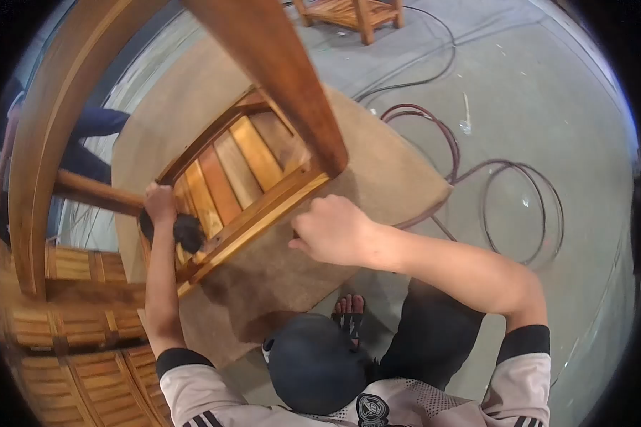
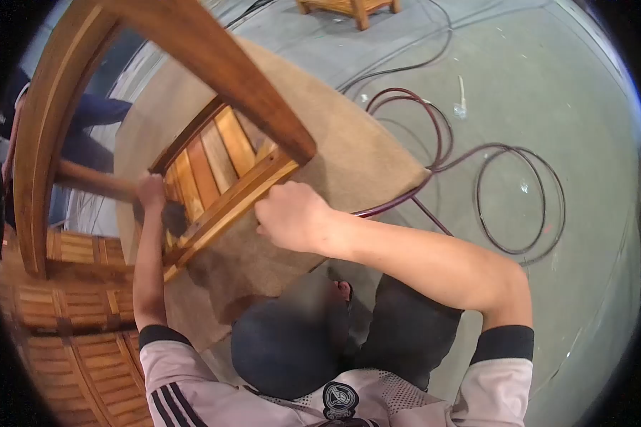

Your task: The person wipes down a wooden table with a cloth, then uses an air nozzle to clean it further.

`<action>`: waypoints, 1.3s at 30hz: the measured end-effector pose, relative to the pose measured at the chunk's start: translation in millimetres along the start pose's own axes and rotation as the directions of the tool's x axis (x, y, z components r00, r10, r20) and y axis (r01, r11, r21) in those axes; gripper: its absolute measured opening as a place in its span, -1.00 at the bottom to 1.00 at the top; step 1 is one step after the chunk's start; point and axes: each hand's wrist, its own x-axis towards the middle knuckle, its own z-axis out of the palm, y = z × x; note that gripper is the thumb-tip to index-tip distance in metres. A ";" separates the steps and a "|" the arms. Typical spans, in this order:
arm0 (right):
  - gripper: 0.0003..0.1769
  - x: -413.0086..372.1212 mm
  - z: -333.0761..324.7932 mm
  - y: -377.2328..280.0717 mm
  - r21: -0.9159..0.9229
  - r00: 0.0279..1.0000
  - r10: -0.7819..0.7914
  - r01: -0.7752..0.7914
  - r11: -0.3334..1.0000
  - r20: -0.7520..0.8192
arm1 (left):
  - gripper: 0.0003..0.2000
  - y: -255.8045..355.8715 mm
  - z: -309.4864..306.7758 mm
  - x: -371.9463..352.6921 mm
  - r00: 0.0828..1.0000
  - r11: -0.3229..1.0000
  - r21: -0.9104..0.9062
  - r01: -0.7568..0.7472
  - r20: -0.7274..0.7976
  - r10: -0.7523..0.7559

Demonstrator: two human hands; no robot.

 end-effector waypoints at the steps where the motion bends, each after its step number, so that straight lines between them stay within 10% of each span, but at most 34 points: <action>1: -0.64 -0.5 1.2 -0.1 -0.005 1.000 0.006 -0.006 1.000 -0.016 | -0.85 2.7 -7.8 -2.3 0.998 0.998 0.043 -0.052 -0.019 0.053; 8: -0.62 -5.3 -9.3 -5.7 0.001 0.999 0.029 -0.029 1.000 0.018 | -0.87 17.5 -30.3 5.9 0.983 0.985 0.000 0.175 0.058 -0.175; 14: -0.69 -27.4 -18.3 -4.2 0.151 0.990 0.097 -0.081 0.985 -0.105 | -0.95 44.0 -23.3 21.7 0.984 0.971 -0.196 -0.134 -0.142 0.107; 18: -0.72 -31.5 -25.5 -1.6 0.280 0.967 0.151 -0.090 0.956 -0.203 | -0.83 108.1 -61.8 58.5 0.849 0.730 -0.491 -0.475 -0.474 0.234; 25: -0.73 -30.2 -15.9 -1.5 0.270 0.961 0.118 -0.047 0.962 -0.251 | -0.85 167.7 -85.7 86.4 0.928 0.657 -0.684 -0.318 -0.368 0.066; 39: -0.76 -34.5 -23.4 6.7 0.284 0.957 0.100 -0.019 0.959 -0.274 | -0.90 127.3 -81.9 66.2 0.955 0.935 -0.255 -0.248 -0.225 0.191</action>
